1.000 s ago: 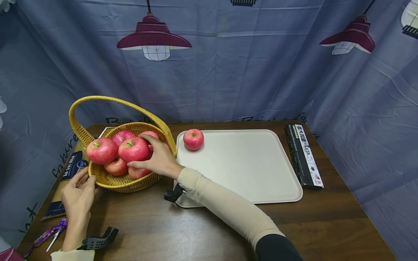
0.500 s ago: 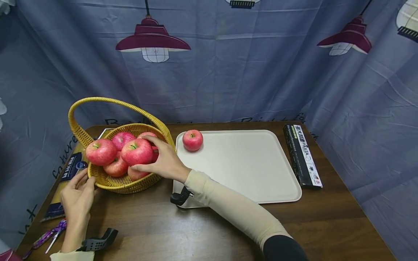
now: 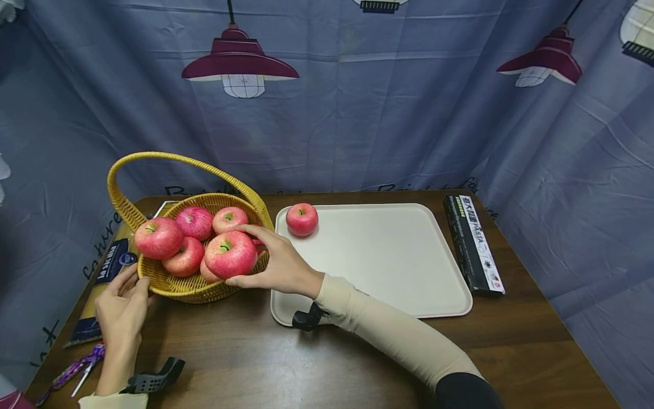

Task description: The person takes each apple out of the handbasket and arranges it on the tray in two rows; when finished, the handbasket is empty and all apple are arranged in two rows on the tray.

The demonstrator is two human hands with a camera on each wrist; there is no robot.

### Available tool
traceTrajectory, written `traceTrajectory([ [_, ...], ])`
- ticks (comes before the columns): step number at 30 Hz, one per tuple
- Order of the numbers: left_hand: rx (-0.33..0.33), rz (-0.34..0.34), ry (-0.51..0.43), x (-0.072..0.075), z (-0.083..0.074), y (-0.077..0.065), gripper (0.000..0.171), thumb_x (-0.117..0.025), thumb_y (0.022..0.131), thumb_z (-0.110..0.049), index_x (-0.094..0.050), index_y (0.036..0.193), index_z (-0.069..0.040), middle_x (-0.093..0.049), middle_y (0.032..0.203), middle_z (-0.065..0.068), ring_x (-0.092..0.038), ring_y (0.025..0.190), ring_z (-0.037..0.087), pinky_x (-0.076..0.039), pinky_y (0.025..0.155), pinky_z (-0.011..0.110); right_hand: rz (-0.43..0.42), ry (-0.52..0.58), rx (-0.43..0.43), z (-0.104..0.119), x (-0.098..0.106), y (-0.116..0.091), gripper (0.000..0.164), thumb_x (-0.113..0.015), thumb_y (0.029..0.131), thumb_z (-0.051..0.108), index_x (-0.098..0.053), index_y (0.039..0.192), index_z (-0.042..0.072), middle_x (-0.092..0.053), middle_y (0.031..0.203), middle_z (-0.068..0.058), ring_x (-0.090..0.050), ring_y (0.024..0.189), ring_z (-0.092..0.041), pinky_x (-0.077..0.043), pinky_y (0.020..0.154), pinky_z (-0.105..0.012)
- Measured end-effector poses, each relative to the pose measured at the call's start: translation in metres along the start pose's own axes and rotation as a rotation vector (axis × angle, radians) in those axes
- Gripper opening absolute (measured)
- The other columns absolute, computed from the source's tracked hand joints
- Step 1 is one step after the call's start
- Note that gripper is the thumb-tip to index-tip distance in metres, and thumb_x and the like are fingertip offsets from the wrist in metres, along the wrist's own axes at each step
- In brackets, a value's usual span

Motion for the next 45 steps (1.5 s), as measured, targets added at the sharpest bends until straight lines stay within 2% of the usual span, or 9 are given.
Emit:
traceTrajectory([
  [6,-0.023,-0.003,0.019,0.000,-0.002,0.000,0.045,-0.060,0.098,-0.020,-0.058,0.142,-0.013,-0.060,0.141,0.017,-0.064,0.087,-0.010,-0.055,0.056,0.007,-0.007,0.057,0.073,0.002,0.016,-0.016,0.084,-0.092,0.070,0.024,-0.051,0.141,0.013,-0.060,0.135,-0.002,-0.060,0.121,-0.009,-0.055,0.103,-0.022],
  [13,-0.027,0.003,0.024,0.000,-0.001,0.000,0.046,-0.060,0.098,-0.021,-0.057,0.143,-0.013,-0.058,0.142,0.020,-0.060,0.082,-0.014,-0.055,0.056,0.007,-0.038,0.088,0.065,-0.003,0.046,-0.038,0.085,-0.092,0.069,0.018,-0.050,0.143,0.013,-0.059,0.137,-0.003,-0.059,0.125,-0.014,-0.057,0.102,-0.029],
  [18,-0.016,0.013,-0.013,0.000,0.001,0.001,0.046,-0.062,0.097,-0.020,-0.058,0.142,-0.013,-0.062,0.140,0.013,-0.061,0.082,-0.014,-0.054,0.056,0.007,-0.089,0.109,-0.005,-0.019,0.070,-0.056,0.083,-0.091,0.069,0.014,-0.051,0.142,0.014,-0.060,0.136,-0.004,-0.059,0.124,-0.017,-0.059,0.100,-0.034],
  [23,0.016,0.008,-0.108,0.003,0.003,0.002,0.045,-0.062,0.094,-0.013,-0.061,0.139,-0.010,-0.067,0.119,-0.008,-0.058,0.073,-0.017,-0.053,0.052,0.006,-0.155,0.102,-0.078,-0.041,0.093,-0.066,0.082,-0.090,0.071,0.012,-0.051,0.143,0.013,-0.060,0.137,-0.005,-0.059,0.125,-0.020,-0.059,0.100,-0.034],
  [27,0.003,0.018,-0.117,0.002,0.002,0.002,0.045,-0.063,0.094,-0.014,-0.060,0.139,-0.008,-0.066,0.107,-0.015,-0.059,0.072,-0.017,-0.053,0.052,0.006,-0.218,0.072,-0.137,-0.064,0.112,-0.069,0.082,-0.090,0.071,0.011,-0.050,0.143,0.012,-0.058,0.140,-0.007,-0.057,0.129,-0.022,-0.058,0.102,-0.038],
  [29,0.003,0.019,-0.112,0.001,0.001,0.003,0.045,-0.063,0.095,-0.015,-0.061,0.139,-0.009,-0.066,0.107,-0.014,-0.060,0.073,-0.016,-0.054,0.053,0.007,-0.249,0.062,-0.179,-0.076,0.122,-0.069,0.083,-0.089,0.072,0.010,-0.048,0.145,0.012,-0.056,0.143,-0.008,-0.055,0.132,-0.024,-0.057,0.103,-0.042],
  [37,-0.012,0.026,0.001,-0.001,0.001,0.002,0.046,-0.061,0.098,-0.022,-0.057,0.143,-0.014,-0.059,0.141,0.015,-0.061,0.084,-0.014,-0.054,0.057,0.006,-0.345,0.064,-0.346,-0.108,0.150,-0.065,0.082,-0.085,0.076,0.005,-0.043,0.147,0.002,-0.051,0.146,-0.018,-0.051,0.136,-0.034,-0.049,0.112,-0.052],
  [40,-0.005,0.031,-0.007,-0.001,0.001,0.002,0.046,-0.060,0.098,-0.021,-0.057,0.143,-0.014,-0.058,0.142,0.017,-0.060,0.084,-0.014,-0.054,0.057,0.006,-0.364,0.070,-0.391,-0.116,0.155,-0.066,0.081,-0.084,0.077,0.006,-0.042,0.146,0.000,-0.051,0.146,-0.021,-0.050,0.137,-0.034,-0.046,0.115,-0.051],
  [45,0.002,0.024,-0.027,0.000,0.000,0.001,0.046,-0.061,0.097,-0.019,-0.058,0.142,-0.013,-0.063,0.135,0.010,-0.060,0.080,-0.015,-0.054,0.056,0.006,-0.375,0.074,-0.436,-0.155,0.157,-0.069,0.085,-0.087,0.077,0.014,-0.041,0.148,0.006,-0.050,0.148,-0.017,-0.047,0.141,-0.030,-0.042,0.120,-0.045],
])
Point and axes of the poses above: each hand's wrist, its own y-axis towards the middle knuckle, its own x-axis out of the back of the hand, z = x × y, the point moved 6 cm from there along y, towards the middle knuckle
